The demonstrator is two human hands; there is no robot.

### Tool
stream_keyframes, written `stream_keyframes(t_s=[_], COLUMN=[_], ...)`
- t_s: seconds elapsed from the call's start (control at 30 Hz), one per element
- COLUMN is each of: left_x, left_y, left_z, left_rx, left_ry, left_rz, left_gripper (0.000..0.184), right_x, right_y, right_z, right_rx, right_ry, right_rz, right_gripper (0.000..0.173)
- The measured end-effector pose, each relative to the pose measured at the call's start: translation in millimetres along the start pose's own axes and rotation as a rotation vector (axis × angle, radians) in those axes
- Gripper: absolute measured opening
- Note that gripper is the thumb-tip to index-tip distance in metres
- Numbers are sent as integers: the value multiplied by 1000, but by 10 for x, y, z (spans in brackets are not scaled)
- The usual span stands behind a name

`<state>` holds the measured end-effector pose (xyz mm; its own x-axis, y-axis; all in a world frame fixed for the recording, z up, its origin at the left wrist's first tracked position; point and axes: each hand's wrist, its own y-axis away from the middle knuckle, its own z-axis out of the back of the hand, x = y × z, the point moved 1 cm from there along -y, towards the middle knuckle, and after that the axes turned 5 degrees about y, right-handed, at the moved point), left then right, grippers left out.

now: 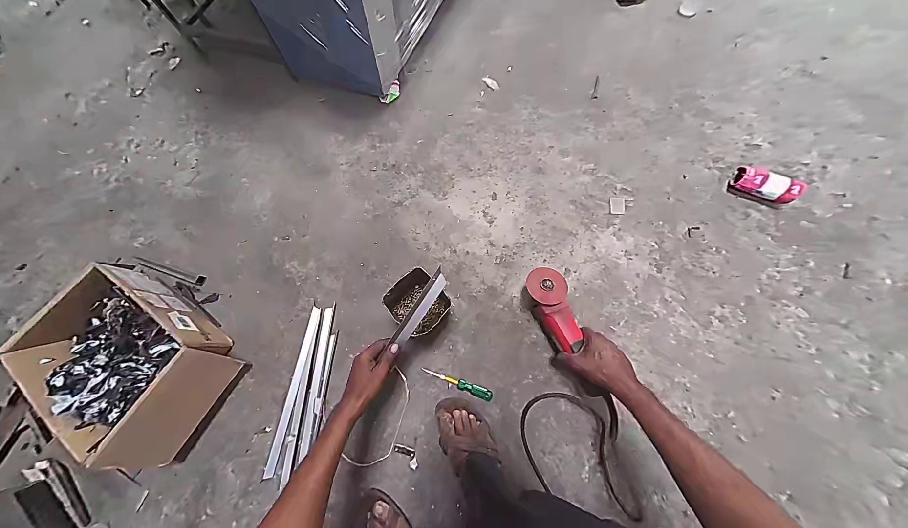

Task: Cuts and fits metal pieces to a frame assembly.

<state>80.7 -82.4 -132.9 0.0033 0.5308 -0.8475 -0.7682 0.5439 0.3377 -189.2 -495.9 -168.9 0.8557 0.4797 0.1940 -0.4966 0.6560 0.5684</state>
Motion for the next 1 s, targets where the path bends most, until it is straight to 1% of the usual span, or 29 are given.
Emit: stream_keyframes(t_s=[0.03,0.07,0.13,0.17,0.2,0.23,0.27,0.3,0.33,0.37,0.4,0.43,0.47,0.5,0.53,0.57,0.6,0.63,0.67,0.73,0.77,0.83,0.9,1.0], left_x=[-5,7,-5,-69,-173,-310,-454,-590,-724,-846,-941,-1002,-1038,-1055,-1046,-1022,-1000,-983,-958,-950,-979,-1046,-1109,-1146], left_y=[41,99,211,258,316,375,433,480,513,523,532,516,477,438,419,426,455,478,502,613,668,754,822,892], left_z=[27,51,61,46,9,-54,-149,-276,-419,-569,-727,-881,-1019,-1144,-1273,-1402,-1516,-1610,-1692,-1792,-1782,-1728,-1718,-1732], left_rx=[-43,-109,-308,-385,-401,-365,-302,-230,-153,-74,4,88,188,294,382,458,519,561,562,460,410,311,226,155], left_ry=[-4,-20,-74,-83,-67,-38,5,61,113,158,164,128,69,27,23,52,105,163,243,411,410,320,258,143], left_rz=[-46,-121,-379,-510,-605,-667,-706,-723,-711,-657,-548,-399,-240,-97,-5,44,72,85,72,30,23,48,64,52], left_gripper=[40,44,46,43,40,35,30,26,23,22,26,34,50,69,85,93,93,90,85,76,79,82,81,81], right_x=[31,60,187,275,366,471,576,660,737,814,877,929,974,996,1000,1013,1056,1139,1224,1330,1364,1417,1421,1430], right_y=[-6,-8,34,54,64,29,-33,-93,-143,-203,-192,-112,7,153,297,444,595,733,841,989,1017,1040,1043,1066], right_z=[-19,-75,-197,-240,-272,-295,-321,-342,-354,-375,-378,-352,-322,-315,-312,-296,-267,-221,-180,-138,-134,-166,-193,-204], right_rx=[58,118,283,377,447,486,535,562,558,518,457,374,303,249,224,219,226,227,210,180,188,241,275,265], right_ry=[-141,-367,-976,-1244,-1481,-1689,-1885,-2035,-2120,-2144,-2119,-2018,-1891,-1783,-1721,-1728,-1752,-1767,-1776,-1746,-1720,-1698,-1676,-1664], right_rz=[-4,-12,-35,-35,-28,-2,37,70,97,115,95,61,53,77,128,181,241,287,329,381,403,456,502,468], right_gripper=[79,70,43,38,42,53,65,71,69,60,51,44,35,32,43,60,74,79,80,79,80,76,74,76])
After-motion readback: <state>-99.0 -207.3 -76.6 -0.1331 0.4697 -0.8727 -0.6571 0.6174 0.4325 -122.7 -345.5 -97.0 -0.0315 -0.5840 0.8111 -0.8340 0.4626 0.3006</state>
